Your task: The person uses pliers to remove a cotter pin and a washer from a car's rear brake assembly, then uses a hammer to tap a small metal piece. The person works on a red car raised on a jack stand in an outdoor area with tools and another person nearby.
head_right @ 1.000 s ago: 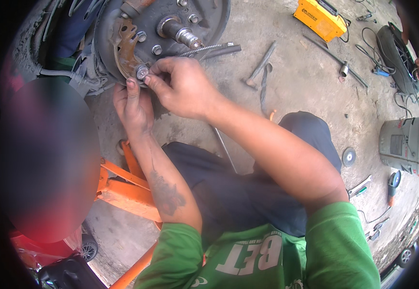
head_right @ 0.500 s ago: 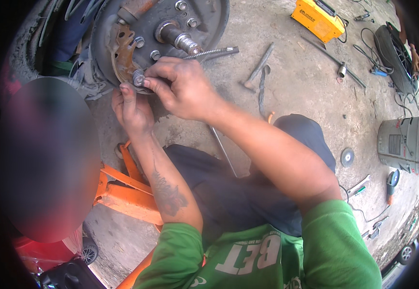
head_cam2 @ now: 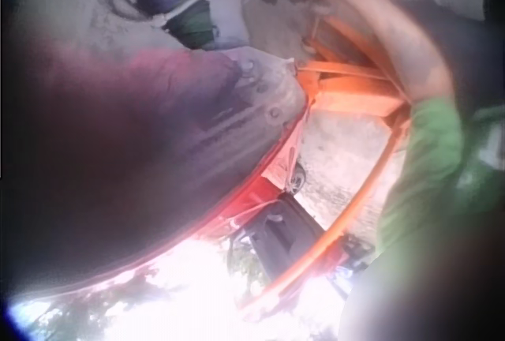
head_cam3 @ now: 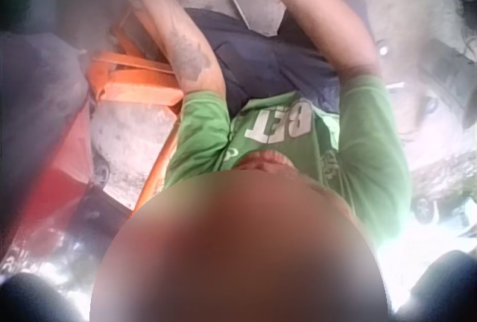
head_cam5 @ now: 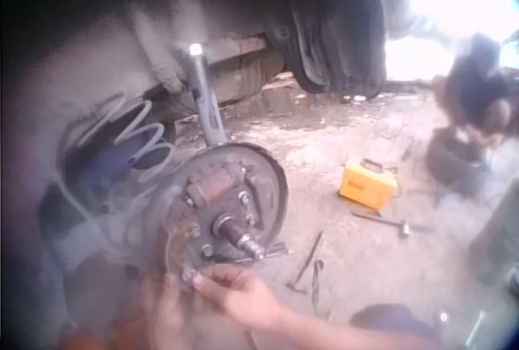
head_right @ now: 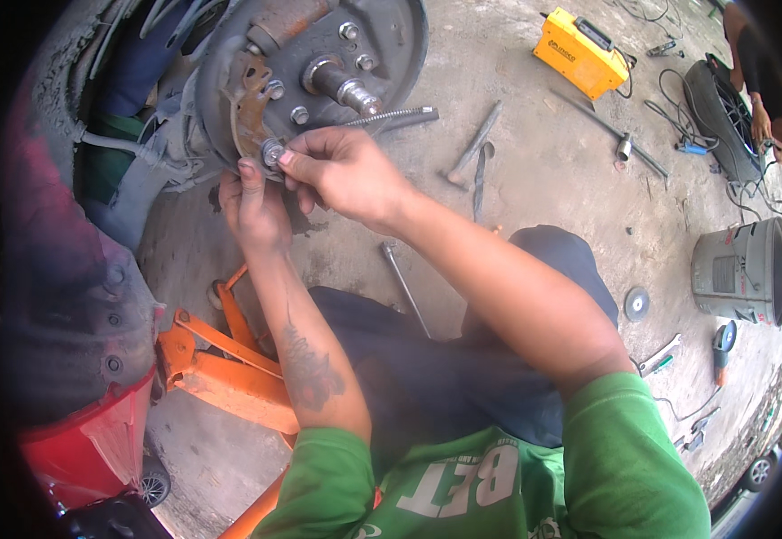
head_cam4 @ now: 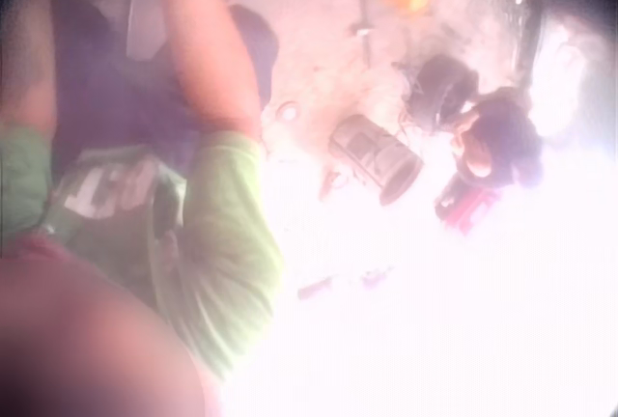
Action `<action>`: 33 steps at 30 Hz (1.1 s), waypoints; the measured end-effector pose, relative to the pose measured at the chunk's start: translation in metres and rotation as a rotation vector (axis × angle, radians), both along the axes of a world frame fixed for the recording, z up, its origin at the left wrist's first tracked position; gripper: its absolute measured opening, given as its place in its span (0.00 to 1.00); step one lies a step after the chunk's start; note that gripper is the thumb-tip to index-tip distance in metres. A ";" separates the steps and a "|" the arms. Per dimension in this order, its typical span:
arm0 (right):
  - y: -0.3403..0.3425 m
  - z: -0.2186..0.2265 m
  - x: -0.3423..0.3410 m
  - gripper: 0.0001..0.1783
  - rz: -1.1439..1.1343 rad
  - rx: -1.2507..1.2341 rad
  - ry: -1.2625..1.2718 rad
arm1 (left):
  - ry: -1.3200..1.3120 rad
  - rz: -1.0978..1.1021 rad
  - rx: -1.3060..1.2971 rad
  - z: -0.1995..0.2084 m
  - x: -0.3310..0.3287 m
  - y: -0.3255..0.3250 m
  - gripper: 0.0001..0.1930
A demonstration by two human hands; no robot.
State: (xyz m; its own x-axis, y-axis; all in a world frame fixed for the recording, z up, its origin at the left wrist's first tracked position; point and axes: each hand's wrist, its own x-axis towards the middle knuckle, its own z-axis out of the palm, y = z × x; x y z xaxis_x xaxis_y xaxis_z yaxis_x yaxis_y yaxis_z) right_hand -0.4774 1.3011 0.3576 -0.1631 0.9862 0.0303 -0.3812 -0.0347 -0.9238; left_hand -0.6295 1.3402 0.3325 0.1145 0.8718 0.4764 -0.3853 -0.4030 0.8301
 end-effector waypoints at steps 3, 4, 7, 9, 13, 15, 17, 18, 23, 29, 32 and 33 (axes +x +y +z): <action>-0.003 0.002 0.001 0.10 -0.162 0.229 -0.438 | 0.005 0.013 -0.019 0.006 0.003 -0.002 0.26; -0.003 0.002 0.001 0.11 -0.305 0.462 -0.561 | -0.005 0.014 -0.021 0.007 0.003 -0.003 0.26; -0.003 0.000 0.005 0.18 -0.620 0.870 -0.849 | -0.023 0.022 -0.030 0.011 0.005 -0.006 0.24; 0.000 -0.003 0.006 0.19 -0.653 1.060 -0.893 | 0.023 0.021 -0.026 0.012 0.007 -0.009 0.29; 0.009 -0.008 0.010 0.21 -0.622 1.198 -0.984 | -0.070 0.081 -0.066 0.012 0.012 -0.014 0.24; 0.013 -0.009 0.012 0.21 -0.597 1.234 -1.016 | -0.049 0.077 -0.045 0.012 0.012 -0.013 0.24; 0.017 -0.008 0.015 0.21 -0.589 1.286 -1.003 | -0.028 0.077 -0.036 0.013 0.010 -0.012 0.23; 0.019 -0.008 0.016 0.20 -0.582 1.309 -1.013 | -0.019 0.079 -0.034 0.013 0.009 -0.011 0.23; 0.019 -0.001 0.009 0.19 -0.615 1.312 -0.940 | 0.030 0.086 -0.023 0.013 0.005 -0.009 0.22; -0.036 0.011 0.041 0.16 -0.136 0.984 -1.132 | 0.017 0.080 -0.024 0.002 0.003 -0.005 0.22; -0.049 -0.013 0.105 0.11 0.263 0.826 -1.105 | 0.023 0.085 -0.012 -0.005 0.001 -0.001 0.17; -0.053 -0.030 0.129 0.11 0.301 0.649 -1.131 | 0.015 0.076 0.003 -0.006 0.000 0.002 0.17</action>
